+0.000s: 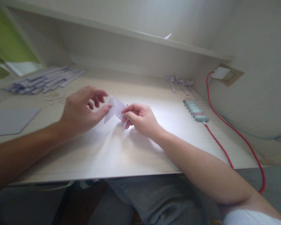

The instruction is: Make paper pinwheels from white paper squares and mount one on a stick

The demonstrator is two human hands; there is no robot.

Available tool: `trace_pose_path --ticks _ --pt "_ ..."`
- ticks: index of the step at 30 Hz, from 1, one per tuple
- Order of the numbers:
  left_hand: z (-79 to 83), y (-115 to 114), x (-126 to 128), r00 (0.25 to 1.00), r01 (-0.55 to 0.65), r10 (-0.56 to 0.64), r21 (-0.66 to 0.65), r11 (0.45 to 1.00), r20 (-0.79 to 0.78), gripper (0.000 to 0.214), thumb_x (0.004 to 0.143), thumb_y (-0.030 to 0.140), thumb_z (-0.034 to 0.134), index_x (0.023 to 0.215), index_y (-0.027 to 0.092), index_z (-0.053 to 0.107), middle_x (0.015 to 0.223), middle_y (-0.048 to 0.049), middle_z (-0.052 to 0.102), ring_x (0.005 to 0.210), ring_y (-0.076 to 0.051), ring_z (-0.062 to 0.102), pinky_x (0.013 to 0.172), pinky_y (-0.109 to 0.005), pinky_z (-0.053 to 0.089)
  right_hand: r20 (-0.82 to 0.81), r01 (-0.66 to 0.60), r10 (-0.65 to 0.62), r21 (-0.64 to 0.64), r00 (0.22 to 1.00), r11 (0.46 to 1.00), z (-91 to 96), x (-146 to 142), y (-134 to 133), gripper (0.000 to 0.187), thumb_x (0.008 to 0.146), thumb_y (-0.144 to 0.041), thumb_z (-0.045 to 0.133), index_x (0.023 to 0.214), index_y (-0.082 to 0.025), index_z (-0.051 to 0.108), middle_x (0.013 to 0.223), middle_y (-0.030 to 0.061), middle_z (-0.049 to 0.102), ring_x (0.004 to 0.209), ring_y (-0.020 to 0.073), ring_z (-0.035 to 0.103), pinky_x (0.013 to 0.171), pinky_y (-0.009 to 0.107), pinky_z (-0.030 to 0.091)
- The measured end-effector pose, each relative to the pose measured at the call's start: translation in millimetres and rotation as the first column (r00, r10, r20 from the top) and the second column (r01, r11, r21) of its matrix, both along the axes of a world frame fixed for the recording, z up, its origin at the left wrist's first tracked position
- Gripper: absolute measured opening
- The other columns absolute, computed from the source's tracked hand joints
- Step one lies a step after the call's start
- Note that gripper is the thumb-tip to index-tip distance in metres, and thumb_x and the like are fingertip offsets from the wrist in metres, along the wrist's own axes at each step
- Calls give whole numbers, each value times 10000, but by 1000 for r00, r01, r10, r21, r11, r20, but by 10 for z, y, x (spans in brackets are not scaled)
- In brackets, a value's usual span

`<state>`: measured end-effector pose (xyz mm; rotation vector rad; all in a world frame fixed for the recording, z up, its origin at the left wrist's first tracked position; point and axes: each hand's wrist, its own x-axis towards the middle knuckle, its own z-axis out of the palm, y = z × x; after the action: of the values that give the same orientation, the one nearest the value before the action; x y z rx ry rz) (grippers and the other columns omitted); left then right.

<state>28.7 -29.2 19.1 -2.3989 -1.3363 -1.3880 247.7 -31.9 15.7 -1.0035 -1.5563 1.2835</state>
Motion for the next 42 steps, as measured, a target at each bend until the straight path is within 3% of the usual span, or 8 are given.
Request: trace_pose_path --ticks 4,9,12,15,20,25,30,42 --pt "-37 42 -3 995 92 -87 -91 992 58 105 872 241 692 974 215 689 844 -13 723 715 -150 670 621 -277 522 -13 0 0 -1 1000 1000 -18 8 5 106 777 -237 702 847 -159 712 688 4 749 508 122 684 507 231 551" --pt "-45 51 21 984 79 -53 -147 986 170 429 835 230 733 1246 228 609 911 -8 750 729 -142 695 615 -252 539 -17 0 0 7 1000 1000 -32 3 7 108 770 -238 703 845 -160 709 683 3 746 505 123 679 501 233 546" --pt "-34 75 21 986 41 -12 -171 984 169 234 863 265 708 1090 213 691 863 -14 763 729 -157 704 632 -265 551 -4 -7 8 23 1000 1000 -43 -4 9 110 773 -243 700 847 -162 708 683 3 743 511 123 672 515 246 558" --pt "-28 89 14 990 22 0 -158 987 140 93 883 267 675 924 213 739 829 -11 767 714 -159 694 631 -265 550 7 -9 8 29 1000 1000 -46 -1 11 109 779 -241 697 853 -161 710 689 6 745 516 124 672 513 245 552" --pt "-20 41 2 991 91 -84 -64 994 100 90 892 239 672 909 227 759 855 -21 750 740 -164 681 637 -276 533 -11 3 -4 -45 1000 999 -5 17 16 106 784 -244 712 857 -168 716 699 13 755 522 131 687 521 246 564" --pt "-30 26 -24 982 180 -175 59 982 -72 160 921 204 645 859 252 783 799 -22 715 762 -165 672 692 -290 519 -64 -10 4 -88 998 996 28 18 18 99 792 -241 719 853 -163 709 699 11 764 520 129 705 513 227 550" --pt "-65 62 -29 963 236 -227 45 971 -145 174 924 181 637 874 236 794 799 -11 752 755 -150 686 707 -270 509 -39 -21 21 -14 999 1000 1 16 4 111 798 -253 720 865 -165 709 700 5 758 524 130 699 527 242 559" --pt "-93 22 -2 984 164 -160 43 986 -80 161 928 221 656 924 271 809 939 14 827 802 -155 756 712 -260 542 -53 -38 43 102 998 994 -45 5 -11 116 832 -262 714 879 -156 722 721 11 749 543 126 684 528 251 566"
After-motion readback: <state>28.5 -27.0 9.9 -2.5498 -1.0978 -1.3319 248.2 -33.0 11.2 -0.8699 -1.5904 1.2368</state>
